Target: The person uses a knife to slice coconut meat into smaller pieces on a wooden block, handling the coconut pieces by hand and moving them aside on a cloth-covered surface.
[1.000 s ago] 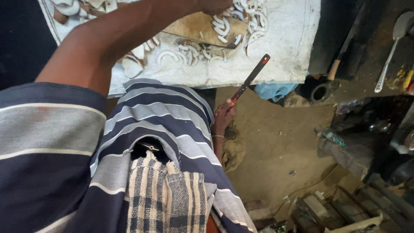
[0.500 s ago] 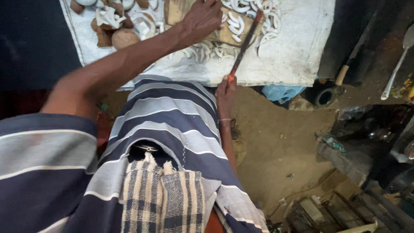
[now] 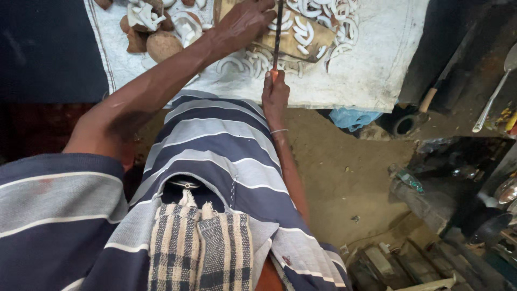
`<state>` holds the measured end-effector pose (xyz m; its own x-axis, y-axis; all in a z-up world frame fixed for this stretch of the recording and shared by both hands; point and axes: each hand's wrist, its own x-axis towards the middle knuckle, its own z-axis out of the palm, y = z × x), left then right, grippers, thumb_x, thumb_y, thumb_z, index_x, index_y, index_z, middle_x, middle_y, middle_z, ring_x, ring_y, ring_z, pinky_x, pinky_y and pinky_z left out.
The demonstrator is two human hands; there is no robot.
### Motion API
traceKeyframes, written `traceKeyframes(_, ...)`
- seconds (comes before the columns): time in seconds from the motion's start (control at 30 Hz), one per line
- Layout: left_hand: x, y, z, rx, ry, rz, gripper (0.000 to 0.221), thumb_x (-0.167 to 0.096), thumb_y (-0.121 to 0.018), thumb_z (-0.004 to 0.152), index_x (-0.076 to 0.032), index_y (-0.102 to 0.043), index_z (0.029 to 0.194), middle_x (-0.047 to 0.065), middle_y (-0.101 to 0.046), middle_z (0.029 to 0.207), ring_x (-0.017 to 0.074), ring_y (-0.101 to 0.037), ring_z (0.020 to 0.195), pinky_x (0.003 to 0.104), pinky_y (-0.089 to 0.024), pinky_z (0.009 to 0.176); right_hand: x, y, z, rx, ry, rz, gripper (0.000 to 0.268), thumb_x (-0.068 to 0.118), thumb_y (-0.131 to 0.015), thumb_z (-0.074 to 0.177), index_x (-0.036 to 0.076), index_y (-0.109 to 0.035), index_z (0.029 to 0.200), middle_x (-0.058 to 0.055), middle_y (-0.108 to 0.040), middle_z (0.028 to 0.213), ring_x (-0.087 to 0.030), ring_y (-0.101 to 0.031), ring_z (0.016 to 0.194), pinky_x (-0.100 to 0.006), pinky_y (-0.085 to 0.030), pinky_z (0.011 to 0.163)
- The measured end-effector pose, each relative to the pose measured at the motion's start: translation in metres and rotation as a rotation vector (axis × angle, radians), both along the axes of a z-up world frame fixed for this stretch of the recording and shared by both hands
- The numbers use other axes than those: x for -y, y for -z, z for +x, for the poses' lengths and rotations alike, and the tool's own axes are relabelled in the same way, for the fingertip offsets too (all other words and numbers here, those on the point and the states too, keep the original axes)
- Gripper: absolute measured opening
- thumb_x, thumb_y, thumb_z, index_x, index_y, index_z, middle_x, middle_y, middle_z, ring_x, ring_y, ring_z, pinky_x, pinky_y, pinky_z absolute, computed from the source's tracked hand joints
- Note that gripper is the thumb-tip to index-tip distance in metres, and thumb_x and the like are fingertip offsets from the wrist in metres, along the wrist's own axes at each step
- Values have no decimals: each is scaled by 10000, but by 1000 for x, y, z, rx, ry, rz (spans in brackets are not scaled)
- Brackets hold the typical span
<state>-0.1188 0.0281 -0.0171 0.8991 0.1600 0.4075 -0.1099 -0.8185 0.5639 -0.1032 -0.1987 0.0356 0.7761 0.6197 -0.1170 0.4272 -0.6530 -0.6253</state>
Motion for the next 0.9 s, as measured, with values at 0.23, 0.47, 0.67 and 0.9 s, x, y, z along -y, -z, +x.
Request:
traceKeyframes(0.23, 0, 3, -3, -99, -11, -44, 142, -84, -741, 892, 15, -692, 981, 145, -667, 1039, 325, -656, 991, 426, -549, 831, -6, 18, 7, 133, 18, -263, 266, 237, -547, 1051, -28, -563, 1078, -282, -689, 749, -495, -675, 698, -580, -470, 594)
traceKeyframes(0.47, -8, 0, -3, 17, 11, 47, 221, -60, -671, 853, -9, -706, 1065, 120, -665, 1125, 304, -657, 1067, 390, -537, 914, -15, 33, 44, 22, 12, -258, 297, 245, -557, 1041, -43, -594, 982, -306, -681, 793, -504, -683, 768, -570, -497, 622)
traceKeyframes(0.67, -9, 4, -5, -7, 58, 165, 206, -35, -678, 887, 17, -706, 1084, 122, -657, 1115, 287, -631, 1111, 382, -524, 958, 0, 31, 69, 25, -161, -245, 369, 263, -581, 1047, -63, -618, 879, -319, -665, 825, -517, -653, 833, -574, -493, 709)
traceKeyframes(0.9, -15, 6, -10, 197, 84, 185, 297, -72, -756, 838, 17, -700, 1115, 102, -662, 1155, 267, -631, 1142, 358, -536, 984, -6, 29, 72, 33, -81, -313, 356, 288, -588, 1024, -32, -647, 880, -306, -682, 849, -519, -650, 822, -586, -475, 691)
